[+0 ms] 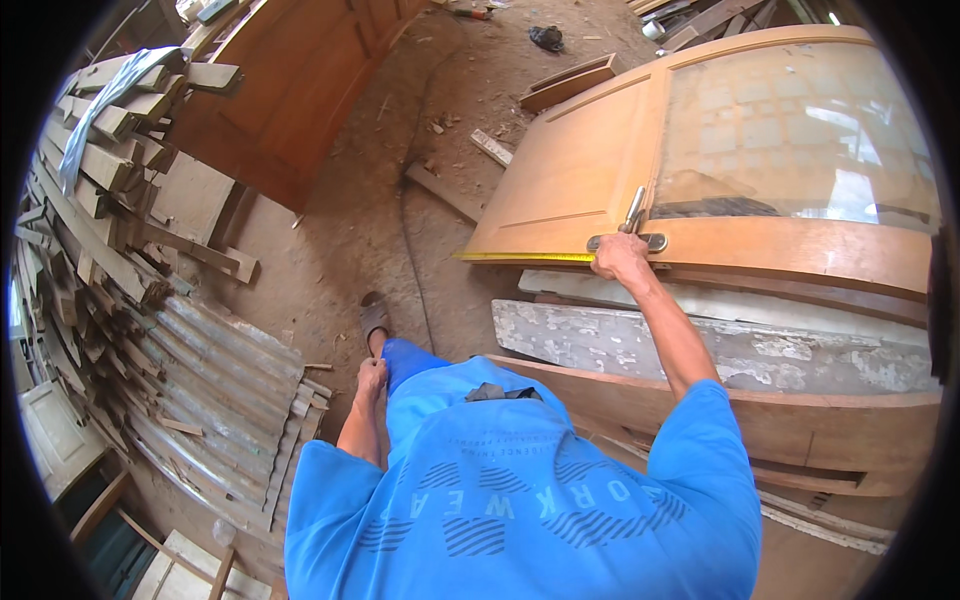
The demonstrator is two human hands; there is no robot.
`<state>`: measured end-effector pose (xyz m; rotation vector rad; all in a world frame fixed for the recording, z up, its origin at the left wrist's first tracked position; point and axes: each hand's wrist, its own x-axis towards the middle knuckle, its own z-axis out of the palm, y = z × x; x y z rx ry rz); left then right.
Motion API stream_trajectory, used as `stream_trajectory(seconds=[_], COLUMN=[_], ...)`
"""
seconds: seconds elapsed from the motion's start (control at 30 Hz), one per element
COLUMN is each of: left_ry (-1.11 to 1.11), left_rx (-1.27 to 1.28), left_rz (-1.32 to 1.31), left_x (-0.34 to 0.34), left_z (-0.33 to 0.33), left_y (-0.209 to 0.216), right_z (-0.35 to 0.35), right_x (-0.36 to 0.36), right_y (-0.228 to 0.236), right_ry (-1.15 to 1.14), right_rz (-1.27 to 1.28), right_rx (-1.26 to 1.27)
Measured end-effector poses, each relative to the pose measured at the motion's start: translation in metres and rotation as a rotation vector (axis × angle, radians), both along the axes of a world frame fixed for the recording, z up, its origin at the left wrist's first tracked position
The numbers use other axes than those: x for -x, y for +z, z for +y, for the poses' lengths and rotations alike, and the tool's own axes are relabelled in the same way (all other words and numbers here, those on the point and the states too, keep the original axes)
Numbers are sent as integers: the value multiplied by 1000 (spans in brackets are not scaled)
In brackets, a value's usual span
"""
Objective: The person measures the dimensions of a wooden door using a tape measure, then walks across the workshop to measure another wooden door leaning against a wall.
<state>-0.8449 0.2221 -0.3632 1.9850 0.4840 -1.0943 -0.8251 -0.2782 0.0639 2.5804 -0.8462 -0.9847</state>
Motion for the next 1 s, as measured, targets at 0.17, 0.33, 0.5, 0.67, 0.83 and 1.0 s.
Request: stream_trajectory(seconds=[0.17,0.33,0.5,0.67,0.83,1.0], left_ry=[-24,5,24,35,64,38], left_rx=[-8,14,15,-3,-1,11], left_rz=[-59,-13,69,4,-2,12], left_x=[1,-3,-12,-11,-9,-11], left_z=[-5,-4,-6,-1,-1,-10], left_y=[7,15,24,-11,-16,10], right_z=[1,0,4,4,4,4], right_x=[-4,-7,-7,-12,-22,-20], right_y=[0,6,8,3,-14,-46], right_ry=[-35,-8,-16,-21,-80,-93], right_rz=[-23,51,-10,4,92,150], right_rx=[7,29,-2,8,-12,2])
